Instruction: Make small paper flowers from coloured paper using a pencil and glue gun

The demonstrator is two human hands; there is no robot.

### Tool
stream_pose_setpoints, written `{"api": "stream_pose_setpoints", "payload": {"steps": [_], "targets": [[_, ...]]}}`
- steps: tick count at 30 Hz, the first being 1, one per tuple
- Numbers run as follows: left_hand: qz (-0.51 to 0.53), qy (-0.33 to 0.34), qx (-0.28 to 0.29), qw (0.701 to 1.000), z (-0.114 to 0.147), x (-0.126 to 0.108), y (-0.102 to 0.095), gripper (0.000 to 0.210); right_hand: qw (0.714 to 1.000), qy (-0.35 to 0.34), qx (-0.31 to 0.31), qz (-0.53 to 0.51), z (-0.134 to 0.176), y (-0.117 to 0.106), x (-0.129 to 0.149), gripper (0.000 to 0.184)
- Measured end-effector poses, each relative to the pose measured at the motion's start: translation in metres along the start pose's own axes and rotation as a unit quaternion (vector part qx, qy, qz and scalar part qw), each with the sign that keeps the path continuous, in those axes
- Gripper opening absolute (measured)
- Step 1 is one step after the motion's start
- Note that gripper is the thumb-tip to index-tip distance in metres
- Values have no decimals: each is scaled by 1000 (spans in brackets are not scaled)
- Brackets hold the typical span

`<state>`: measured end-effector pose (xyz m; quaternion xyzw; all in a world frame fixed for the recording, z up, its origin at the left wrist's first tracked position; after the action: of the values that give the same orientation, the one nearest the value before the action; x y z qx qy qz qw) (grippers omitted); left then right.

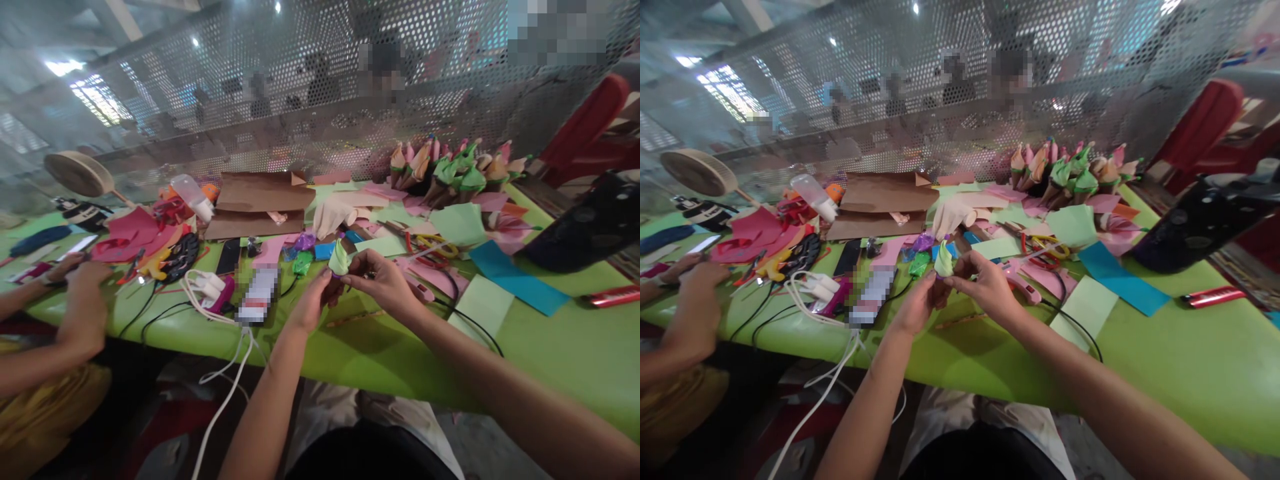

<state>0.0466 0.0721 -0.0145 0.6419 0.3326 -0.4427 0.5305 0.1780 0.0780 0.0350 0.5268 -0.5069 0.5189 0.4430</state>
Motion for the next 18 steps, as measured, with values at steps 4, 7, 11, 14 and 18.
{"api": "stream_pose_setpoints", "payload": {"steps": [4,7,11,14,18], "targets": [[0,4,-1,1000,1,-2,1,48,1000,1,-15,17,1,-1,0,53],[-9,1,10,1000,2,-1,2,54,1000,2,-7,15,4,0,1,51],[-39,12,-2,999,2,1,-3,58,999,-2,-15,37,6,0,0,46],[-61,16,-6,998,3,3,-6,62,998,-14,-35,56,6,-2,0,42],[-62,18,8,998,2,3,-4,63,997,-21,-35,67,7,-2,2,38]]}}
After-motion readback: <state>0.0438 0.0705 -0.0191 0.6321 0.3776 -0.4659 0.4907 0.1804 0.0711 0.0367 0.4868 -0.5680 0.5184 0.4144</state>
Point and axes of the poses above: each hand's wrist, its own z-axis away from the middle knuckle, its own y-axis out of the palm, x = y × z, the point moved 9 cm from there along -z, towards the middle knuckle, and after that the axes turned 12 degrees about y, right-handed, at the moved point
